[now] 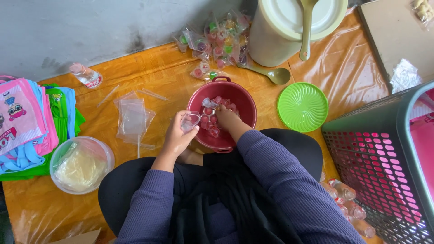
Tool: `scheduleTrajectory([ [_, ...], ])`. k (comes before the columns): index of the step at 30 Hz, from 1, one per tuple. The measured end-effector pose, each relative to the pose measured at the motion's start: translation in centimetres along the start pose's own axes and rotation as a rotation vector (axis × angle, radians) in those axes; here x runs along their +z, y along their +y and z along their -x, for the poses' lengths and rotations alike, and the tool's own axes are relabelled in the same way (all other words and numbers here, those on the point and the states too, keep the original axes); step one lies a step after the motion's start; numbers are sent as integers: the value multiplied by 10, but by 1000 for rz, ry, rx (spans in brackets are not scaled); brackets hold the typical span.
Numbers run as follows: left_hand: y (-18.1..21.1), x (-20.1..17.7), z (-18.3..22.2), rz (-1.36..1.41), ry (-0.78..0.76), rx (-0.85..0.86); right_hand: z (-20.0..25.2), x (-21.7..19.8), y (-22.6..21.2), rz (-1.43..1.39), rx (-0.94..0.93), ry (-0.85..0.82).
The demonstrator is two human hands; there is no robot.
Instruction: The person places individual candies from a bowl into small plastic bags by hand, سپس arranges the filled bags on the floor next to bottles.
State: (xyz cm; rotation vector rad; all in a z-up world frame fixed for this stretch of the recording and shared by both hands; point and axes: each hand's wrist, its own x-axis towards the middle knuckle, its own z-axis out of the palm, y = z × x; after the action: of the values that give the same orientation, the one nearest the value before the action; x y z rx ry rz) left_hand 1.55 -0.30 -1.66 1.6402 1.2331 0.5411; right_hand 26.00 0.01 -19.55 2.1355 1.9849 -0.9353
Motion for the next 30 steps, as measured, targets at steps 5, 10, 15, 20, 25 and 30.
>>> scheduleTrajectory([
  [5,0,-1,-5,53,11,9,9,-32,-16,0,78,-56],
  [10,-2,-3,-5,140,39,-10,21,-18,-13,6,81,-108],
  [15,3,-6,-4,155,68,-20,19,-10,2,126,-10,-117],
  [20,0,-4,-4,154,57,-18,-6,1,11,59,19,-82],
  [25,7,-5,1,105,49,-54,2,-10,13,-47,32,-49],
  [30,8,-6,0,78,51,-67,-4,9,-2,-29,8,-102],
])
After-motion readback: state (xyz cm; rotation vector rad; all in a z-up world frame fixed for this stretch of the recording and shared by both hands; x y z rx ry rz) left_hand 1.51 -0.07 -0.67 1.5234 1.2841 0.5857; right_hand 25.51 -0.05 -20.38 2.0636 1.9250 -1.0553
